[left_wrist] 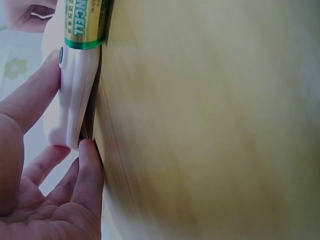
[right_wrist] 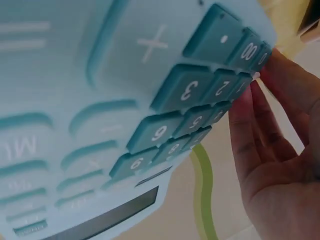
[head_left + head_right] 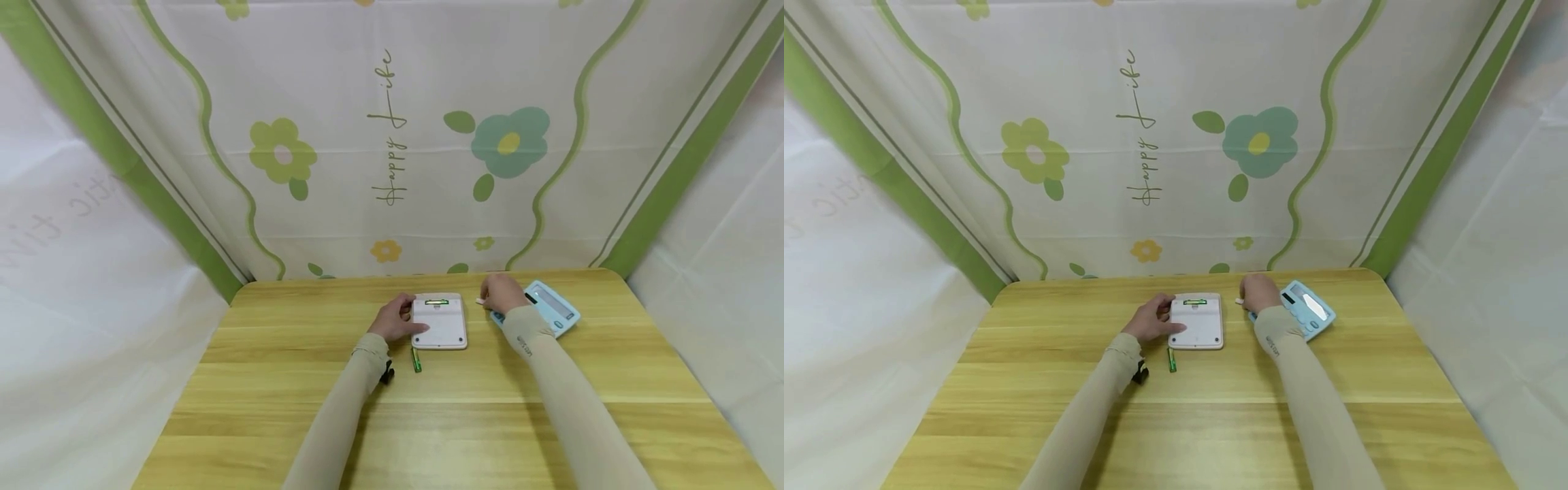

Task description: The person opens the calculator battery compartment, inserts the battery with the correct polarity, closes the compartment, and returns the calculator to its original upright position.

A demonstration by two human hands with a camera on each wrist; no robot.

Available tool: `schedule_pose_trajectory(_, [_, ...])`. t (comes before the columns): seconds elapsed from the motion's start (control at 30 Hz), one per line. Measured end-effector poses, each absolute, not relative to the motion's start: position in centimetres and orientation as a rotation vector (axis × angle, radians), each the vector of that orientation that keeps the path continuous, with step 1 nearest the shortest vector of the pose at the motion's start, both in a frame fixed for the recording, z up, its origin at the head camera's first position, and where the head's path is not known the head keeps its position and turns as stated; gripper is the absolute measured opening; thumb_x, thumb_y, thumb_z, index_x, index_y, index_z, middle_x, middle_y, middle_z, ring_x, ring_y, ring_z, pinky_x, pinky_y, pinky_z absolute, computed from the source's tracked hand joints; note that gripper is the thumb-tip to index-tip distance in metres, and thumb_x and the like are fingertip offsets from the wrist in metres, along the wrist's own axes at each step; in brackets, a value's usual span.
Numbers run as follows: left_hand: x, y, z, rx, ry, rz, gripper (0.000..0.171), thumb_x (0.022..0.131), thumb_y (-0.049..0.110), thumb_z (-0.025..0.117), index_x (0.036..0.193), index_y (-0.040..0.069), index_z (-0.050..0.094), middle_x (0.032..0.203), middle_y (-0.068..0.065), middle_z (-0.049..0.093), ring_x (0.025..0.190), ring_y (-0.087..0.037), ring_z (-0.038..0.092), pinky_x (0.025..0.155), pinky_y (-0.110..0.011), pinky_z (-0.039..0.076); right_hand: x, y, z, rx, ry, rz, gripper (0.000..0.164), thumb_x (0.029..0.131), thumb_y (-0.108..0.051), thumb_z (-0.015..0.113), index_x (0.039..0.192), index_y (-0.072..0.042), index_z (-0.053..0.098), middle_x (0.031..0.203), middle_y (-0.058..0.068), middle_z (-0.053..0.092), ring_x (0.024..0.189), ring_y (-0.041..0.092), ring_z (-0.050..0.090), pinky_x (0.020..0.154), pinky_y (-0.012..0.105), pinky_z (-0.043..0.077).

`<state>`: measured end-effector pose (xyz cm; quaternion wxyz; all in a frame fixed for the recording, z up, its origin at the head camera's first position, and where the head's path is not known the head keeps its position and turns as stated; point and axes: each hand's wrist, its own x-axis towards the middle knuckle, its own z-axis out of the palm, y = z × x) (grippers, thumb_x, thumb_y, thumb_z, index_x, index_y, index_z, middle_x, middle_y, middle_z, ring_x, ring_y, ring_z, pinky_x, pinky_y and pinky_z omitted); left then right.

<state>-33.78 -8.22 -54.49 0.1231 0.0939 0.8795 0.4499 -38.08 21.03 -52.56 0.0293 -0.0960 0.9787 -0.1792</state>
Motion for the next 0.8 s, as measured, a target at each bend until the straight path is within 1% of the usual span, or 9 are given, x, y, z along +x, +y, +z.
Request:
schedule_pose_trajectory(0.07, [-33.9, -8.2, -54.6, 0.274, 2.565, 1.311, 0.073, 0.084, 0.028, 0.089, 0.146, 0.011, 0.053, 0.14, -0.011, 0.061, 0.129, -0.028, 0.058, 0.11, -0.043, 0.051, -38.2, 21.0, -52.8, -0.323, 3.041, -0.51, 0.005, 0.091, -0.006, 0.078, 0.094, -0.003, 0.08, 0.098, 0.014, 0.077, 0.094, 0.033, 0.07, 0.088, 0.05, 0.059])
schedule_pose_trajectory(0.23, [-34.5, -8.3, -55.2, 0.262, 2.564, 1.293, 0.073, 0.084, 0.028, 0.089, 0.146, 0.013, 0.053, 0.139, -0.009, 0.061, 0.128, -0.026, 0.059, 0.109, -0.041, 0.052, -38.1, 20.7, -52.5, -0.353, 3.057, -0.459, 0.014, 0.097, -0.003, 0.068, 0.102, -0.001, 0.08, 0.108, 0.017, 0.077, 0.104, 0.036, 0.071, 0.092, 0.051, 0.06])
schedule_pose_trajectory(0.33, [-34.8, -8.3, -55.5, 0.257, 2.557, 1.297, 0.074, 0.083, 0.028, 0.09, 0.146, 0.013, 0.053, 0.138, -0.009, 0.062, 0.127, -0.025, 0.059, 0.109, -0.041, 0.053, -37.8, 20.6, -52.1, -0.332, 3.056, -0.456, 0.016, 0.1, -0.003, 0.064, 0.106, 0.0, 0.079, 0.111, 0.019, 0.076, 0.106, 0.037, 0.071, 0.094, 0.052, 0.059])
schedule_pose_trajectory(0.47, [-34.7, -8.4, -55.5, 0.265, 2.554, 1.304, 0.075, 0.083, 0.028, 0.09, 0.146, 0.013, 0.053, 0.138, -0.009, 0.062, 0.127, -0.026, 0.059, 0.109, -0.042, 0.053, -37.5, 20.6, -51.9, -0.318, 3.077, -0.461, 0.016, 0.101, -0.007, 0.065, 0.104, 0.003, 0.078, 0.105, 0.019, 0.076, 0.098, 0.035, 0.07, 0.091, 0.051, 0.059])
schedule_pose_trajectory(0.63, [-34.4, -8.3, -55.3, 0.27, 2.559, 1.299, 0.075, 0.084, 0.029, 0.089, 0.147, 0.012, 0.052, 0.137, -0.009, 0.062, 0.127, -0.026, 0.059, 0.109, -0.04, 0.053, -37.3, 20.6, -51.5, -0.299, 3.093, -0.564, 0.016, 0.101, -0.012, 0.068, 0.1, 0.002, 0.075, 0.095, 0.016, 0.073, 0.085, 0.029, 0.066, 0.08, 0.047, 0.058])
schedule_pose_trajectory(0.7, [-34.3, -8.3, -55.2, 0.274, 2.566, 1.297, 0.075, 0.084, 0.028, 0.089, 0.147, 0.011, 0.052, 0.137, -0.01, 0.062, 0.126, -0.026, 0.059, 0.108, -0.04, 0.053, -37.2, 20.7, -51.4, -0.294, 3.079, -0.656, 0.015, 0.101, -0.013, 0.068, 0.101, 0.001, 0.074, 0.095, 0.015, 0.073, 0.085, 0.028, 0.065, 0.079, 0.045, 0.057])
schedule_pose_trajectory(0.8, [-34.2, -8.3, -55.1, 0.283, 2.57, 1.301, 0.075, 0.084, 0.028, 0.089, 0.147, 0.01, 0.052, 0.136, -0.011, 0.062, 0.125, -0.027, 0.059, 0.108, -0.041, 0.053, -37.0, 20.9, -51.1, -0.313, 3.047, -0.814, 0.015, 0.1, -0.013, 0.068, 0.103, 0.001, 0.073, 0.101, 0.017, 0.073, 0.09, 0.029, 0.067, 0.081, 0.045, 0.059])
